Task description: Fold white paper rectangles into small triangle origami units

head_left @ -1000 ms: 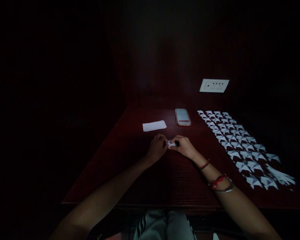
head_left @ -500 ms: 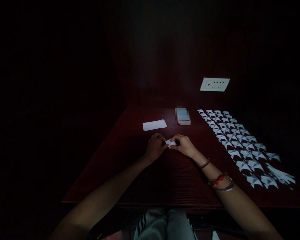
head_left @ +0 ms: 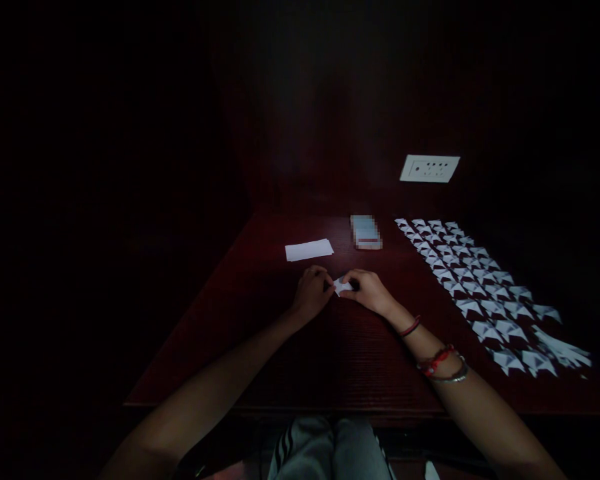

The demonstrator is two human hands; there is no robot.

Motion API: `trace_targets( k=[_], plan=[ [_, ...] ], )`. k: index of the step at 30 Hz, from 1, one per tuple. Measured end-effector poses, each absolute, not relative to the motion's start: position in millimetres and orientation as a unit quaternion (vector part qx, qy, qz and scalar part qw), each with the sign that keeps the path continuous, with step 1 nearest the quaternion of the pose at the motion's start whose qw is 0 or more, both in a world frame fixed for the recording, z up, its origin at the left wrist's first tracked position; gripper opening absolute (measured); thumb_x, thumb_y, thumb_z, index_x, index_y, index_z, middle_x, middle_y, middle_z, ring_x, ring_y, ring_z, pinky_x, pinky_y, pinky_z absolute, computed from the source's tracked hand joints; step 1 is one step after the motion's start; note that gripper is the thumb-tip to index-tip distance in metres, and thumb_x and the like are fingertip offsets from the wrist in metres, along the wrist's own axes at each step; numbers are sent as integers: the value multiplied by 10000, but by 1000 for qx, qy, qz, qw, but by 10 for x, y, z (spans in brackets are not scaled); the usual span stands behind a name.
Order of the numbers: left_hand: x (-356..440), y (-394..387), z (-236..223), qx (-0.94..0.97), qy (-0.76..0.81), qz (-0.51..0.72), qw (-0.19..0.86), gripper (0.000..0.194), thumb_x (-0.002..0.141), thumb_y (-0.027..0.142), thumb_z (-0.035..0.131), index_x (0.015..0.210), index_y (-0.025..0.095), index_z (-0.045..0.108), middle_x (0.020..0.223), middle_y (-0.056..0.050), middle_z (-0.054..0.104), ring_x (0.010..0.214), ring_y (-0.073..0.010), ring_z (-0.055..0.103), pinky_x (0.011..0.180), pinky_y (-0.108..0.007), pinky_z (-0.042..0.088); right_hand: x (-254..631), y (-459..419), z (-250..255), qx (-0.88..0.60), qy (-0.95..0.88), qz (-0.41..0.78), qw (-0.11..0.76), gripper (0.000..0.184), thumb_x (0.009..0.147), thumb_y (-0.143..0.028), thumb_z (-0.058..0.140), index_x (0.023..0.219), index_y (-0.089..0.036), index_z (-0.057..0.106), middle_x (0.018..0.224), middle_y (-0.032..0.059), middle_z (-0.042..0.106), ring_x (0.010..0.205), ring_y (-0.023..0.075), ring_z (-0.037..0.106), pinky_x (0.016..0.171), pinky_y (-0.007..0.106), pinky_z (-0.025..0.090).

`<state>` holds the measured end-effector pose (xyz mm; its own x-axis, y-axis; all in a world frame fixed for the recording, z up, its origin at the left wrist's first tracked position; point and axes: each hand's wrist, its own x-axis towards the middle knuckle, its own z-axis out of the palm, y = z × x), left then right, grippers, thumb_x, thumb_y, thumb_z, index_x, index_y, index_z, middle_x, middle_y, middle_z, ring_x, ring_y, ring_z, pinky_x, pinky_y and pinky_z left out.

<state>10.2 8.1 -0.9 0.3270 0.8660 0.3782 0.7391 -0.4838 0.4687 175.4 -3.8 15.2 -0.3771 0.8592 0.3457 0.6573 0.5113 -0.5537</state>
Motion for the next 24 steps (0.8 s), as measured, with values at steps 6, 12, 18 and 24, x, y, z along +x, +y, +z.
trace_targets(
  k=[6, 12, 18, 24],
  plan=[
    [87, 101, 6, 813, 485, 295, 128, 72, 687, 239, 561, 701, 169, 554, 1001, -32, 438, 970, -192, 407, 839, -340, 333, 1750, -45, 166, -471, -810, 165, 307, 186, 599, -234, 631, 753, -166, 553, 782, 17, 576, 697, 121, 514, 643, 232, 385],
    [59, 80, 144, 886, 364, 262, 112, 61, 747, 168, 481, 776, 181, 534, 929, -19, 480, 902, -144, 448, 811, -282, 359, 1750, -52, 174, -467, -811, 166, 310, 179, 611, -231, 619, 767, -169, 556, 770, 14, 575, 691, 119, 512, 639, 233, 384],
    [-18, 137, 252, 932, 296, 174, 117, 137, 793, 164, 426, 865, 190, 539, 909, -16, 539, 870, -133, 487, 789, -273, 371, 1750, -51, 174, -472, -806, 174, 313, 197, 599, -227, 627, 771, -166, 553, 770, 14, 579, 684, 120, 516, 632, 234, 388],
    [-55, 158, 257, 953, 252, 140, 92, 196, 799, 149, 414, 924, 211, 552, 964, -14, 560, 927, -138, 488, 836, -292, 343, 1755, -43, 158, -469, -809, 169, 311, 194, 601, -240, 627, 765, -163, 557, 773, 18, 583, 689, 120, 517, 638, 235, 387]
  ],
)
